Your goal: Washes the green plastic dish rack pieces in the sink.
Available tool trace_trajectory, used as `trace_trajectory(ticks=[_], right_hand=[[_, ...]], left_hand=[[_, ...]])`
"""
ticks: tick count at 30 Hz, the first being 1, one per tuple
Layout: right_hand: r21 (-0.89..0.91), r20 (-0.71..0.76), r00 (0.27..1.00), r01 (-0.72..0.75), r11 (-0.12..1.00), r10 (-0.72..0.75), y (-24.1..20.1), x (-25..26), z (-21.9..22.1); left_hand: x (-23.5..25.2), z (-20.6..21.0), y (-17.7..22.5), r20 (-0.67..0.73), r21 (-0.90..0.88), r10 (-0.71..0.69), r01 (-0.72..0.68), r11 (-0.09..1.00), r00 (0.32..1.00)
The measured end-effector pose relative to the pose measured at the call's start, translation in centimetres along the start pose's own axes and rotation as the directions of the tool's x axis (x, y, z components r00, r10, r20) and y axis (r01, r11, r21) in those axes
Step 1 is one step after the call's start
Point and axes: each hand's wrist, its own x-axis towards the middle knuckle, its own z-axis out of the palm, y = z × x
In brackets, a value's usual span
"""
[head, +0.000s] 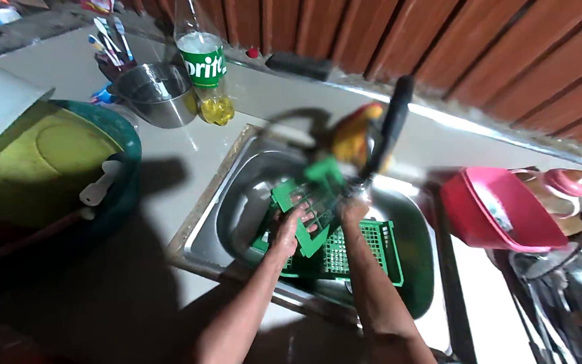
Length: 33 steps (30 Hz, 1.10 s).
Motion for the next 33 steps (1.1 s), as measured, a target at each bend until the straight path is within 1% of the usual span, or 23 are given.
trace_trajectory(ticks=[3, 5, 7, 8, 10, 11, 13, 14, 15, 16, 17, 18, 19, 20, 21, 22, 23, 24, 26, 28, 30, 31, 33], right_hand=[[0.096, 0.024, 0.993, -0.119, 0.988, 0.117, 0.2, 0.2, -0.8], [0.163, 0.001, 0.995, -0.103, 0.981, 0.105, 0.6, -0.1, -1.9], [0.213, -0.018, 0.997, -0.064, 0.975, 0.07, 1.0, -0.1, -2.9], [0.214, -0.027, 0.998, -0.054, 0.975, 0.061, 1.2, -0.1, -3.5], [0.23, -0.052, 0.997, -0.043, 0.972, 0.056, 1.6, 0.2, -4.7], [0.27, -0.1, 0.994, -0.017, 0.963, 0.046, 1.9, 0.4, -5.3], [0.337, -0.162, 0.986, 0.087, 0.938, -0.034, 3.0, 0.6, -7.0], [0.344, -0.116, 0.986, 0.153, 0.926, -0.119, 4.1, 0.5, -8.0], [0.344, -0.006, 0.972, 0.221, 0.913, -0.233, 5.4, 0.4, -8.7], [0.345, 0.156, 0.925, 0.278, 0.896, -0.346, 6.5, 0.1, -9.3], [0.33, 0.347, 0.827, 0.334, 0.883, -0.442, 7.4, -0.4, -9.4], [0.299, 0.533, 0.686, 0.395, 0.869, -0.495, 8.2, -1.1, -9.3], [0.231, 0.691, 0.53, 0.484, 0.844, -0.492, 8.7, -2.2, -8.8], [0.129, 0.806, 0.399, 0.601, 0.789, -0.436, 9.0, -3.5, -8.2], [0.023, 0.883, 0.312, 0.718, 0.695, -0.352, 9.1, -5.0, -7.5], [-0.06, 0.923, 0.269, 0.805, 0.59, -0.274, 9.2, -6.5, -6.9], [-0.123, 0.941, 0.262, 0.855, 0.504, -0.216, 9.4, -7.7, -6.4], [-0.173, 0.942, 0.278, 0.88, 0.443, -0.185, 9.5, -8.8, -6.1], [-0.23, 0.931, 0.319, 0.891, 0.39, -0.18, 9.1, -10.1, -6.6], [-0.251, 0.905, 0.362, 0.879, 0.405, -0.226, 8.4, -9.9, -8.0], [-0.238, 0.868, 0.395, 0.862, 0.448, -0.301, 7.3, -8.9, -10.5], [-0.206, 0.836, 0.401, 0.861, 0.464, -0.375, 6.7, -8.1, -12.1], [-0.104, 0.755, 0.393, 0.862, 0.497, -0.524, 5.5, -6.5, -15.1]], left_hand=[[0.0, -0.5, 0.7, 0.046, 0.095, -0.087, 0.083, 0.992, 0.995], [0.1, -0.7, 1.2, -0.02, 0.115, -0.111, 0.113, 0.987, 0.994], [0.4, -1.2, 2.1, -0.13, 0.117, -0.121, 0.136, 0.984, 0.984], [0.6, -1.4, 2.2, -0.173, 0.111, -0.111, 0.131, 0.985, 0.979], [0.9, -1.6, 2.3, -0.21, 0.097, -0.076, 0.098, 0.99, 0.975], [0.9, -1.7, 2.3, -0.228, 0.072, -0.059, 0.077, 0.994, 0.972], [1.2, -2.1, 2.2, -0.282, 0.01, -0.012, 0.016, 1.0, 0.959], [1.4, -2.4, 2.1, -0.3, -0.003, 0.02, -0.022, 1.0, 0.954], [1.7, -2.7, 2.0, -0.314, -0.009, 0.051, -0.057, 0.998, 0.948], [1.9, -2.9, 2.1, -0.328, -0.014, 0.082, -0.092, 0.996, 0.941], [2.0, -2.8, 2.2, -0.34, -0.017, 0.11, -0.124, 0.992, 0.934], [2.0, -2.7, 2.4, -0.347, -0.016, 0.14, -0.155, 0.988, 0.927], [2.0, -2.6, 2.6, -0.354, -0.009, 0.168, -0.183, 0.983, 0.92], [1.9, -2.4, 2.9, -0.357, 0.006, 0.195, -0.206, 0.978, 0.914], [1.8, -2.3, 3.2, -0.351, 0.027, 0.224, -0.229, 0.973, 0.909], [1.7, -2.3, 3.5, -0.338, 0.058, 0.262, -0.258, 0.964, 0.904], [1.6, -2.3, 3.9, -0.319, 0.092, 0.304, -0.29, 0.953, 0.898], [1.6, -2.5, 4.3, -0.299, 0.126, 0.347, -0.323, 0.938, 0.889], [1.8, -2.9, 5.3, -0.27, 0.186, 0.44, -0.402, 0.896, 0.856], [2.1, -3.5, 6.5, -0.221, 0.254, 0.567, -0.515, 0.819, 0.793], [2.3, -4.3, 7.7, -0.175, 0.325, 0.677, -0.607, 0.726, 0.715], [2.5, -4.7, 8.1, -0.158, 0.349, 0.71, -0.634, 0.69, 0.686], [2.8, -5.2, 8.7, -0.139, 0.382, 0.737, -0.651, 0.656, 0.662]])
